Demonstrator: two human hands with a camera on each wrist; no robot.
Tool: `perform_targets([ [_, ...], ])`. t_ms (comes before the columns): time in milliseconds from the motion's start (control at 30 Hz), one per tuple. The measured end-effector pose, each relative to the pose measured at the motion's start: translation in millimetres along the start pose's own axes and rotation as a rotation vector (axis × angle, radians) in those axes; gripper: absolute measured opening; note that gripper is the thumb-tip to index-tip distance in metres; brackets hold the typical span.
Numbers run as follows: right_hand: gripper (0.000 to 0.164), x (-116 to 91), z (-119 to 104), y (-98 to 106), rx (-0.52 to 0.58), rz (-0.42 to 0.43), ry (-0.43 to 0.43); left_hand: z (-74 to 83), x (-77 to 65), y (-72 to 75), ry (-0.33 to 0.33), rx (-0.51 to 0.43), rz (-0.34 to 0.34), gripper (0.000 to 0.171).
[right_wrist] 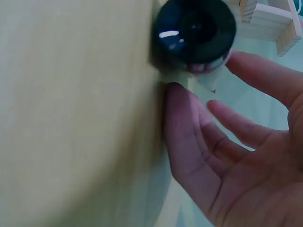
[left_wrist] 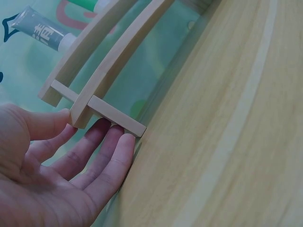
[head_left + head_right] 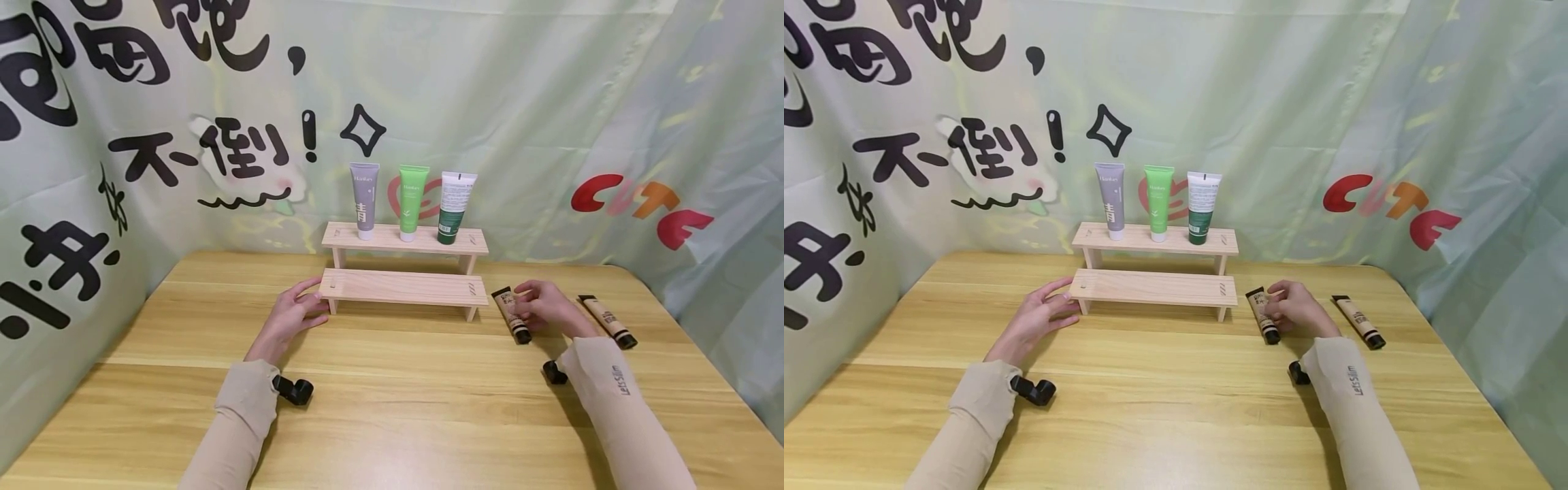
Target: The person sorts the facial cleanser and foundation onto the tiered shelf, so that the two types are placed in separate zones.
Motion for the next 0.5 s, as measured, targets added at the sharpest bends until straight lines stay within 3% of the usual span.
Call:
perform_targets([
  [200, 0.056, 0.9, -4.7, -5.7, -0.026, -0.044, -0.016, 0.4, -0.4, 1.0, -0.005, -0.003, 0.003, 0.049],
  [500, 0.06, -3.0, -6.7, -0.9, 0.071, 0.006, 0.014, -0.4, 0.0, 0.0, -0.005, -0.005, 0.007, 0.048],
])
Point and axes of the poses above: each hand's wrist, its own x-axis towards the middle knuckle, its own y-axis out of the back of the hand, z = x × y, the point moved 5 cm from there along x, towards the middle knuckle, and after that the axes turned 8 degrees about -z, right-handed, at the moved point
